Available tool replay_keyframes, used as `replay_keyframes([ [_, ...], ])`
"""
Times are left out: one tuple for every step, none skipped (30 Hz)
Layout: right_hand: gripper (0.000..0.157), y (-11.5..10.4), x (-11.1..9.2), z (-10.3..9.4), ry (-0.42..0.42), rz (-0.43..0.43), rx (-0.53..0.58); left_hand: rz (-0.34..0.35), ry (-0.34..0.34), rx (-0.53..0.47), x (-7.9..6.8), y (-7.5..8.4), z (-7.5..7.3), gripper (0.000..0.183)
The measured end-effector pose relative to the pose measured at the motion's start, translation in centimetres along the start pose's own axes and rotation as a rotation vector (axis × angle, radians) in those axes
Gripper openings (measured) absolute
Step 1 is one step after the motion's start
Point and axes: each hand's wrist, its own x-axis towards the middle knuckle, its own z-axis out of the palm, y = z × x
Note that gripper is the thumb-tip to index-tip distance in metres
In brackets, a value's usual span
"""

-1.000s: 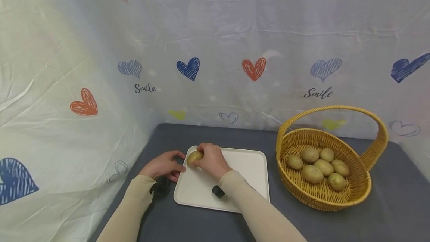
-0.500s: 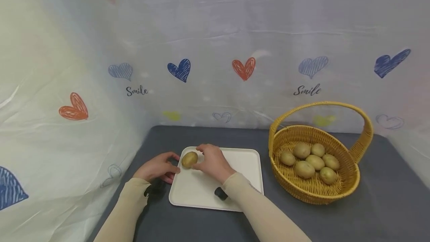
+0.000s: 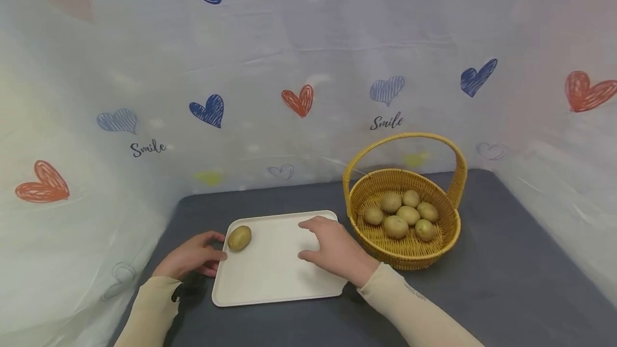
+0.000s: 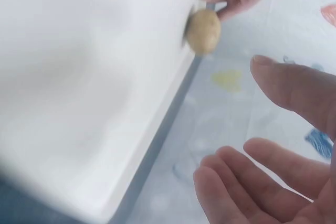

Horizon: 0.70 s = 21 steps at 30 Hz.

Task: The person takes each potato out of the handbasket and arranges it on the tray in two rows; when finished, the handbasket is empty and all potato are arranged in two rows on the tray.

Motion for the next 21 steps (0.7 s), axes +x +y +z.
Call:
replay_keyframes([
  [0.057, 0.5, -0.8, -0.6, 0.008, -0.009, -0.028, -0.002, -0.003, 0.001, 0.0, 0.0, 0.0, 0.062],
  [0.056, 1.0, -1.6, -1.3, 0.019, -0.012, -0.049, -0.006, -0.002, 0.003, 0.1, 0.0, 0.0, 0.062],
  [0.056, 1.5, -2.4, -1.9, 0.030, -0.012, -0.068, -0.011, 0.001, 0.005, 0.1, 0.1, 0.0, 0.062],
  [0.056, 2.0, -3.2, -2.4, 0.040, -0.009, -0.085, -0.016, 0.003, 0.004, 0.2, 0.1, 0.1, 0.063],
  [0.056, 2.5, -4.1, -3.0, 0.052, -0.006, -0.100, -0.016, 0.001, 0.006, 0.2, 0.1, 0.1, 0.063],
  [0.056, 2.9, -4.9, -3.7, 0.060, -0.001, -0.114, -0.019, -0.001, 0.009, 0.3, 0.2, 0.2, 0.064],
  [0.056, 3.2, -5.5, -4.3, 0.065, -0.001, -0.129, -0.026, 0.002, 0.007, 0.2, 0.1, 0.2, 0.064],
  [0.056, 3.5, -6.1, -5.0, 0.070, -0.004, -0.139, -0.031, 0.003, 0.007, 0.1, 0.1, 0.1, 0.064],
  [0.055, 3.7, -6.6, -5.7, 0.074, -0.010, -0.153, -0.036, 0.004, 0.008, 0.1, 0.0, 0.1, 0.063],
  [0.054, 3.9, -7.0, -6.5, 0.077, -0.022, -0.167, -0.041, 0.000, 0.002, 0.1, 0.0, 0.0, 0.064],
  [0.053, 4.0, -7.4, -7.3, 0.083, -0.037, -0.186, -0.043, -0.004, 0.003, 0.0, 0.0, 0.0, 0.064],
  [0.053, 4.2, -7.6, -8.2, 0.088, -0.050, -0.192, -0.048, -0.003, 0.001, 0.0, 0.0, 0.0, 0.064],
  [0.052, 4.4, -7.8, -9.0, 0.094, -0.061, -0.202, -0.047, -0.006, 0.003, 0.0, 0.0, 0.0, 0.064],
  [0.051, 4.6, -7.8, -9.8, 0.097, -0.066, -0.210, -0.048, -0.007, 0.002, 0.1, 0.0, 0.0, 0.064],
  [0.050, 4.8, -7.8, -10.6, 0.098, -0.059, -0.220, -0.049, -0.008, 0.003, 0.1, 0.0, 0.0, 0.064],
  [0.049, 5.1, -7.7, -11.4, 0.097, -0.050, -0.223, -0.050, -0.009, 0.003, 0.2, 0.1, 0.0, 0.064],
  [0.049, 5.4, -7.6, -12.1, 0.095, -0.038, -0.221, -0.049, -0.010, 0.008, 0.2, 0.2, 0.1, 0.064],
  [0.049, 5.7, -7.4, -12.8, 0.093, -0.016, -0.215, -0.052, -0.008, 0.007, 0.3, 0.3, 0.2, 0.063],
  [0.048, 6.0, -7.1, -13.4, 0.090, 0.004, -0.220, -0.052, -0.009, 0.005, 0.2, 0.2, 0.1, 0.063],
  [0.049, 6.3, -6.7, -14.0, 0.082, 0.025, -0.219, -0.056, -0.005, 0.001, 0.2, 0.2, 0.1, 0.063],
  [0.049, 6.6, -6.3, -14.5, 0.073, 0.045, -0.210, -0.055, -0.007, -0.001, 0.2, 0.2, 0.1, 0.064],
])
